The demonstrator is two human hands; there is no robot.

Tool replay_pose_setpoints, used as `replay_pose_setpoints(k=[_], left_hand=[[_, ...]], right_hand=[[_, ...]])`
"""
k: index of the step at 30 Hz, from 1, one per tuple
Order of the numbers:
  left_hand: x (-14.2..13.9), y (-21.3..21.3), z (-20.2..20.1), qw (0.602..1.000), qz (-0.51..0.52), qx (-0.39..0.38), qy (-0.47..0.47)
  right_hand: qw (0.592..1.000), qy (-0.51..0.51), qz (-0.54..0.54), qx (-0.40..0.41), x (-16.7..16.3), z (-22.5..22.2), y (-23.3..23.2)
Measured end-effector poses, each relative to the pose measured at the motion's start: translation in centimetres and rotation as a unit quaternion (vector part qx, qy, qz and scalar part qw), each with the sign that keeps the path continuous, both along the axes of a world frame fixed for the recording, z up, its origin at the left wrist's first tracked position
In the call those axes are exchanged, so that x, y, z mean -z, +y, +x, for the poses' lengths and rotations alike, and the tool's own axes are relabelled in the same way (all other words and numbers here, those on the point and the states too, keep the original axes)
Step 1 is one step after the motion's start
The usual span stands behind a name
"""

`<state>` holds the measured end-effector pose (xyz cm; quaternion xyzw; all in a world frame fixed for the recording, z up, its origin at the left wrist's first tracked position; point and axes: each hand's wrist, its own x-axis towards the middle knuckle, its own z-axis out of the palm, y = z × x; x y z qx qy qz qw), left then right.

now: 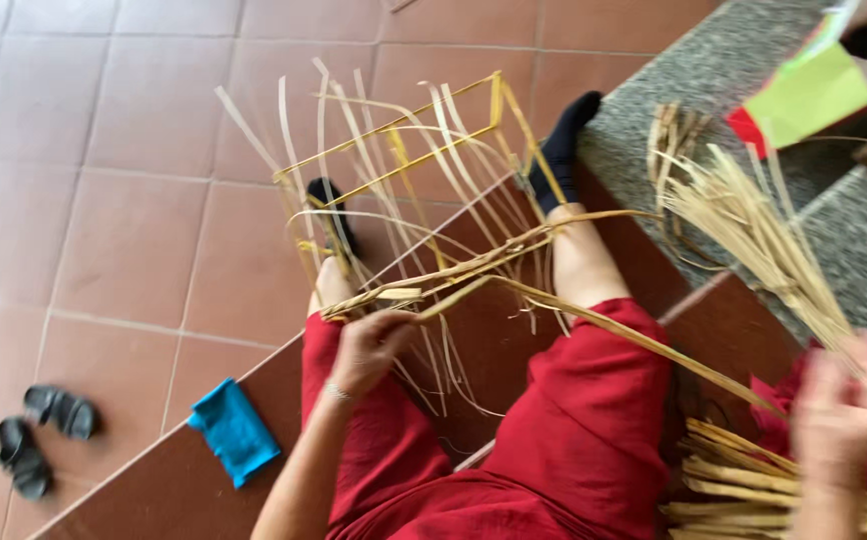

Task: The person sits on the floor weaving dried palm strips onto a rectangular bamboo frame. They cut a strip with scissors, gather bundles of palm leaves, and weave and twist the strips around the frame's lower bars, building up a woven band along the edge.

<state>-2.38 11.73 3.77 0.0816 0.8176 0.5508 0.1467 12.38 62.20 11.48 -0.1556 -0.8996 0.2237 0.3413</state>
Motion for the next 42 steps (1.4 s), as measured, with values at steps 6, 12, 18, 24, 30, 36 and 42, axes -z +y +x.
replay_pose_setpoints(k=[6,12,18,24,30,36,42], left_hand=[[0.8,2.4,2.4,0.985,0.130,-0.033,-0.105],[3.4,-2.7,0.2,0.988,0.101,-0.114,-0.019],[7.3,-3.6,-5.3,0.978,-0.105,-0.181,0.008],[8.1,-2.9,-6.3,0.980,-0.017,-0.168,0.101],[6.8,-3.3,-4.4,0.970,-0.056,-0.112,0.207],[5.9,-3.7,-4.4,0.966,-0.077,-0.071,0.236],[6.0,-3.5,-4.8,0.958,-0.071,-0.057,0.271]], right_hand=[[0.901,-0.020,0.152,-0.406,1.6,-10.8,-23.3],[0.884,-0.146,0.027,-0.442,4.8,-16.4,-28.6],[0.897,-0.184,-0.029,-0.401,7.6,-20.9,-30.1],[0.888,-0.257,-0.056,-0.378,10.0,-22.7,-32.6],[0.870,-0.309,-0.045,-0.381,11.4,-22.9,-34.0],[0.858,-0.320,-0.006,-0.403,12.1,-23.3,-34.6],[0.853,-0.211,0.216,-0.425,16.7,-24.4,-35.5]])
